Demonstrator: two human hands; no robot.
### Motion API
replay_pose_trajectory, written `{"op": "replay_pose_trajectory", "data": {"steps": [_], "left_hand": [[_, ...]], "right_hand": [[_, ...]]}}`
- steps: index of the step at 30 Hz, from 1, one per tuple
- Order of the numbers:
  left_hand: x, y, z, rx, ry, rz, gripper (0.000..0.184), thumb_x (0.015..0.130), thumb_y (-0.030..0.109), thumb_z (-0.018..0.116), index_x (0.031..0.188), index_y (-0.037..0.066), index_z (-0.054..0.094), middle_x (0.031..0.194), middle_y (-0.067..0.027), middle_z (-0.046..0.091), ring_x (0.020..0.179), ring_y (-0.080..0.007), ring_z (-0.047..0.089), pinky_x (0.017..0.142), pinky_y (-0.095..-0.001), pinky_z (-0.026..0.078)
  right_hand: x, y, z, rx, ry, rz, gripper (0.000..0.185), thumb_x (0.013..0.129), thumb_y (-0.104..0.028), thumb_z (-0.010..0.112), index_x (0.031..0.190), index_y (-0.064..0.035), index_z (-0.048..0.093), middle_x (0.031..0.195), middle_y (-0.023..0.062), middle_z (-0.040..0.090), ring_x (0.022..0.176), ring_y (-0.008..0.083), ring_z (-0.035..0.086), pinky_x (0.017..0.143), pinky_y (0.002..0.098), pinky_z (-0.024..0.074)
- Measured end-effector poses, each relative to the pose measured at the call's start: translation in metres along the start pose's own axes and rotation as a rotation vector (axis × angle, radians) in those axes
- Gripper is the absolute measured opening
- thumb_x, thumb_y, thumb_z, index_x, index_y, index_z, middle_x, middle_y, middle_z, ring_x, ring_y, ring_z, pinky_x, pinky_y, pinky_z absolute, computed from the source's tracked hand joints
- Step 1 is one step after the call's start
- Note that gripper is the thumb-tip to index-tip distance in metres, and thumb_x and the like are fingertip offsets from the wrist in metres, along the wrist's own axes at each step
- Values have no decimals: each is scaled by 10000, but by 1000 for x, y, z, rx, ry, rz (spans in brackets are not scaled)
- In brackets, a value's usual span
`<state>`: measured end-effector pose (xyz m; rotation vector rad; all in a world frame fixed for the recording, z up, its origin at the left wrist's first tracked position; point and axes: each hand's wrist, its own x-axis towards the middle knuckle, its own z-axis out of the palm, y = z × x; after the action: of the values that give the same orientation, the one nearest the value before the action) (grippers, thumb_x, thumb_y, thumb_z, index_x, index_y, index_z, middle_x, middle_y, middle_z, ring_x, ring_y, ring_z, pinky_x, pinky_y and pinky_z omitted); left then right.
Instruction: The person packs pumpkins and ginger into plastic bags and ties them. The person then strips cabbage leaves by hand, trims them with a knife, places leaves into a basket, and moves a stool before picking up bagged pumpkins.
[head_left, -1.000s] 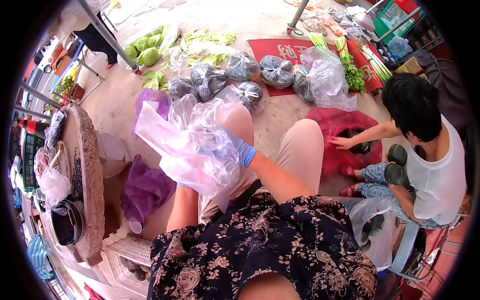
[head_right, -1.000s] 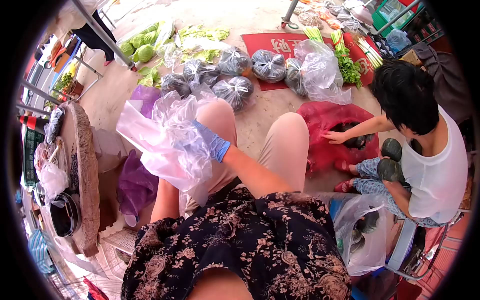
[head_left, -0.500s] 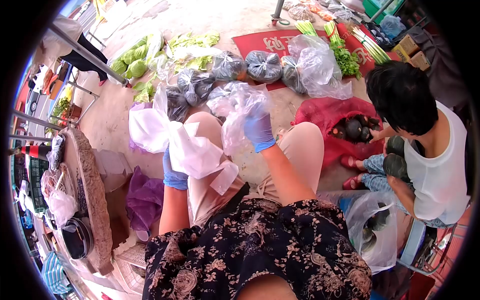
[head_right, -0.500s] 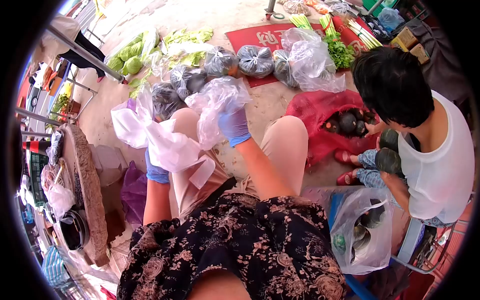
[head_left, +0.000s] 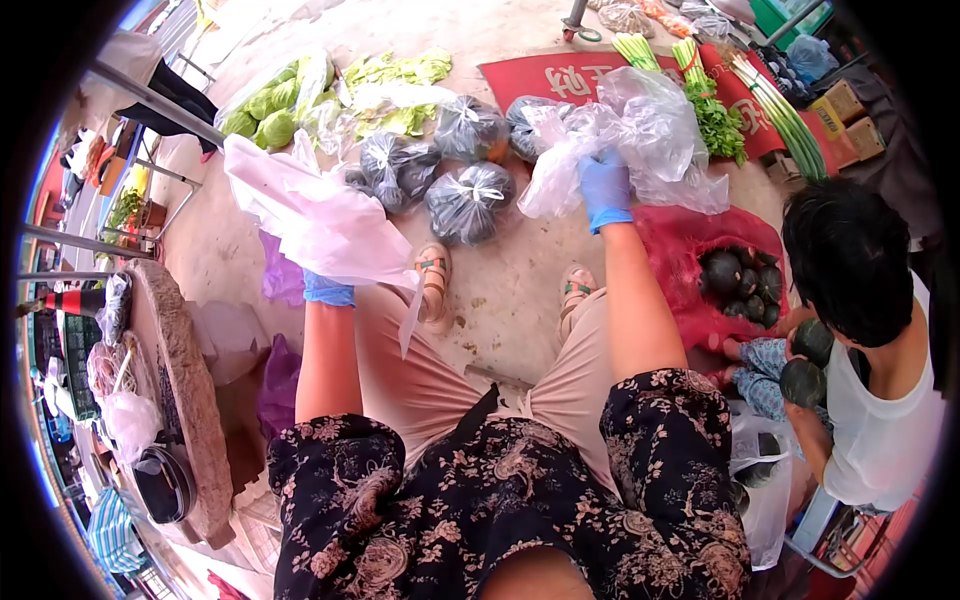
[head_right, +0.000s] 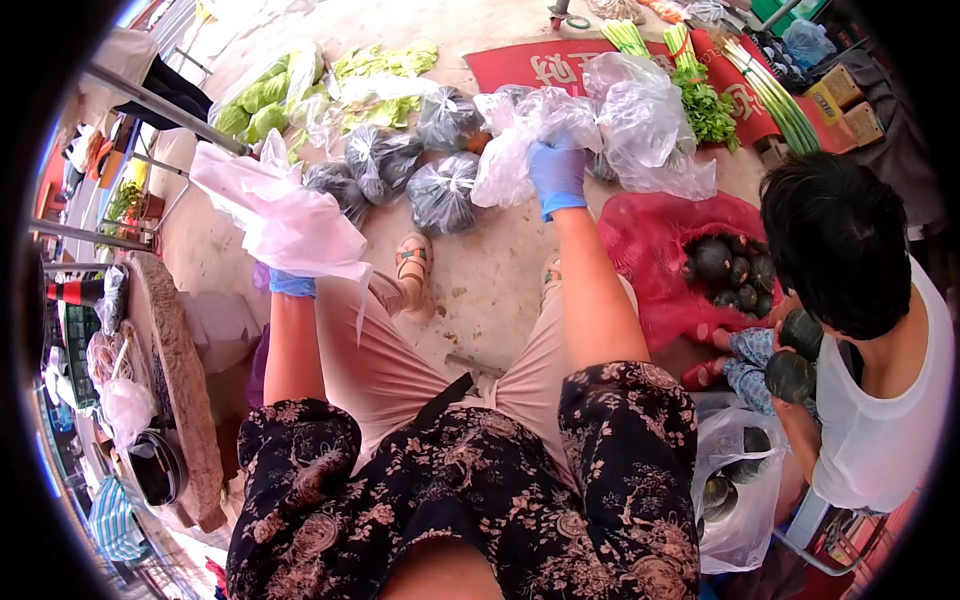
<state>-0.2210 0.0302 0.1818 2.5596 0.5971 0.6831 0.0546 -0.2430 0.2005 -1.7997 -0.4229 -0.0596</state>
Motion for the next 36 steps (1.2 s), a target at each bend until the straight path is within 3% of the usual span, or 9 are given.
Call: {"op": "replay_pose_trajectory", "data": {"steps": [7, 9, 11, 12, 15, 30, 32, 34, 36], "left_hand": [[100, 3, 45, -2006, -294, -186, 483, 902, 362, 309, 1239, 18, 343, 1202, -134, 450, 1096, -290, 437, 941, -430, 356], [113, -6, 72, -1103, 6, -152, 431, 895, 316, 334, 1206, 23, 387, 1160, -134, 480, 1049, -279, 473, 909, -427, 387], [119, 36, 67, -1803, 99, -625, 396, 890, 291, 339, 1171, 26, 429, 1122, -132, 511, 1024, -266, 497, 885, -420, 408], [129, 27, 70, -2128, -144, -507, 303, 860, 226, 403, 1075, 34, 499, 1032, -106, 566, 957, -239, 542, 835, -387, 446], [146, 31, 84, -1878, 274, -1031, 228, 814, 148, 462, 1003, 40, 529, 966, -78, 592, 893, -215, 573, 795, -351, 466], [167, 53, 62, -1851, 446, -961, 314, 848, 194, 456, 1132, 59, 465, 1191, -112, 464, 1120, -296, 406, 945, -504, 282], [165, 44, 62, -1880, 482, -929, 365, 858, 206, 474, 1188, 64, 410, 1267, -128, 388, 1181, -335, 328, 955, -577, 223], [161, 43, 60, -1839, 450, -897, 367, 866, 210, 474, 1195, 62, 405, 1265, -135, 389, 1183, -335, 327, 961, -577, 214], [161, 43, 61, -1834, 429, -895, 364, 874, 214, 469, 1197, 60, 405, 1259, -139, 394, 1182, -333, 331, 965, -576, 214]], "right_hand": [[46, 54, 3, 67, -11, 231, 154, 760, -107, 470, 847, -13, 554, 708, 83, 572, 613, 187, 530, 564, 321, 434], [55, 62, 1, 427, 31, 338, 196, 786, -105, 455, 940, -35, 554, 830, 74, 591, 700, 205, 559, 613, 325, 459], [60, 56, 0, 1079, 95, 444, 227, 784, -98, 459, 988, -35, 536, 937, 95, 589, 799, 232, 584, 693, 351, 487], [64, 58, -6, 1116, 41, 479, 271, 826, -97, 459, 1091, -50, 493, 1074, 99, 547, 925, 236, 564, 781, 382, 487], [63, 57, -12, 1179, 113, 533, 278, 864, -143, 440, 1121, -44, 481, 1088, 104, 546, 980, 235, 546, 817, 390, 472], [57, 51, -22, 1066, 150, 461, 321, 883, -169, 367, 1175, -63, 447, 1165, 85, 504, 1025, 241, 515, 843, 376, 454], [62, 95, -30, 537, 45, 147, 320, 857, -150, 419, 1158, -54, 469, 1140, 94, 524, 1010, 240, 525, 831, 361, 454], [58, 82, -30, 580, 53, 149, 321, 820, -121, 475, 1130, -41, 498, 1104, 104, 549, 991, 236, 538, 818, 344, 454], [58, 64, -34, 1191, 181, 462, 325, 772, -82, 534, 1092, -25, 531, 1058, 114, 578, 967, 228, 553, 802, 326, 454]]}}
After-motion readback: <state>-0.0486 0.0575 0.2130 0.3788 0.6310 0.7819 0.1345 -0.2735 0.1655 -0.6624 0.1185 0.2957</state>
